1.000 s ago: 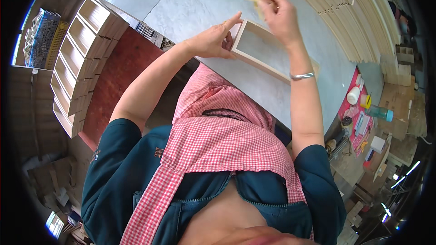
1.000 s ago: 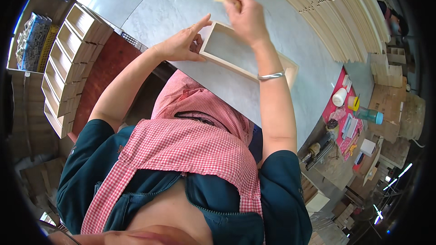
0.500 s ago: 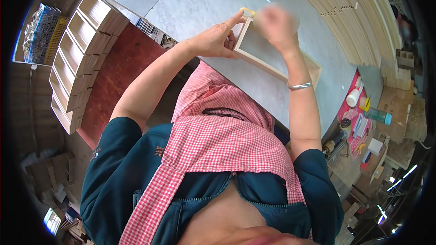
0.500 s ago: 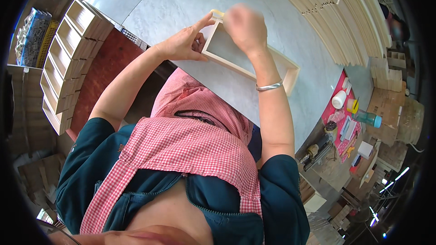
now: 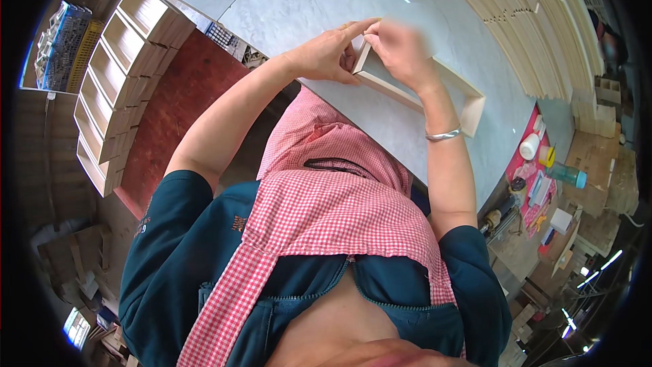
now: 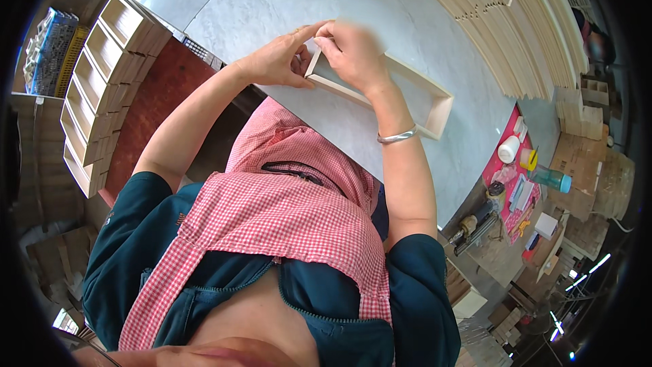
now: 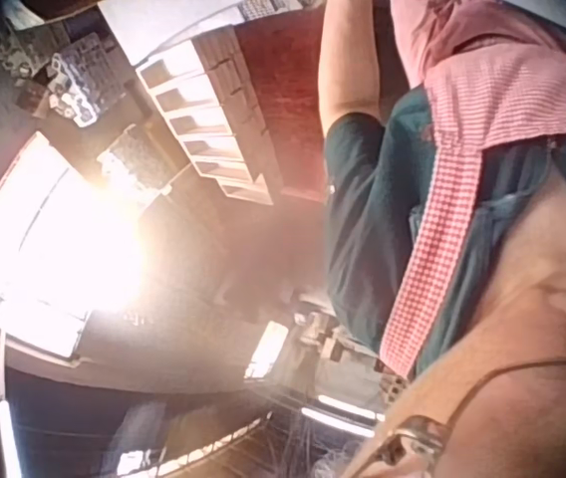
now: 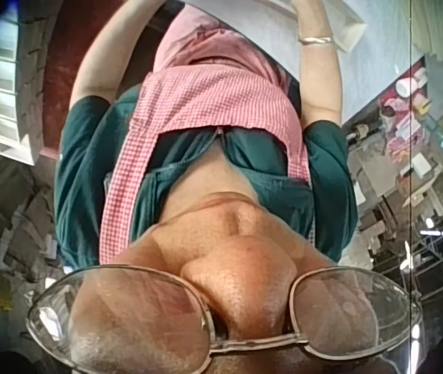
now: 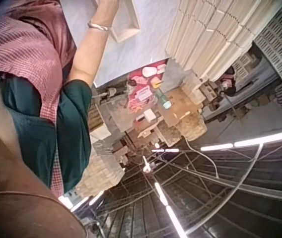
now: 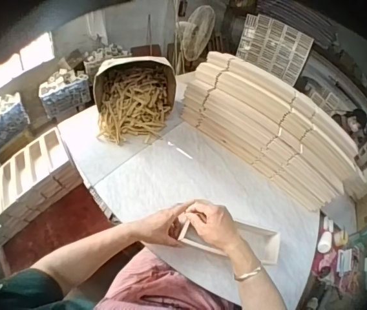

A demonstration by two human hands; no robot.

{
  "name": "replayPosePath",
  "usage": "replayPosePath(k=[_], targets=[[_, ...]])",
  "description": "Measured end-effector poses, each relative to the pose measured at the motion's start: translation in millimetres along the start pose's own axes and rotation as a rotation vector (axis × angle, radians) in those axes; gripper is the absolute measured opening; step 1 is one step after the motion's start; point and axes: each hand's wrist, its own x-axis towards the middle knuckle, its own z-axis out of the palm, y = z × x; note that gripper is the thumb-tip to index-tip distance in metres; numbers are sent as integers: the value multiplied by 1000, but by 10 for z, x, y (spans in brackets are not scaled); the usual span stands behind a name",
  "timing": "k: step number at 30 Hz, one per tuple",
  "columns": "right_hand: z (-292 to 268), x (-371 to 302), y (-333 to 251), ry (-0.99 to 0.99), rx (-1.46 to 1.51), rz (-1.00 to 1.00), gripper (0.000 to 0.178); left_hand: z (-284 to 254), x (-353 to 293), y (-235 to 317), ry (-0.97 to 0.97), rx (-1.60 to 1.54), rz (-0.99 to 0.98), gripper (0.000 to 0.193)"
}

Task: Assembling small wooden rectangular boxes using wood glue and a pneumatic nail gun.

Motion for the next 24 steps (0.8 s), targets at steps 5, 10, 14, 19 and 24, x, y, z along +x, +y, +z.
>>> replayPosePath(k=[5,10,14,19,24], targets=[[9,-123,-92,9,-89,-3,10,8,5,40,12,-5,-21,109],[-20,-369,-440,-67,-426,2,21,160,65,-199,260,352,210,106],[229,-675,-598,-157,-427,-118,29,165,124,-286,289,509,228,107],[208,-1161,-313,-163,-476,-107,18,122,122,-190,238,554,151,109],[-457,-1874,213,199,-430,60,6,121,109,-170,195,544,135,108]])
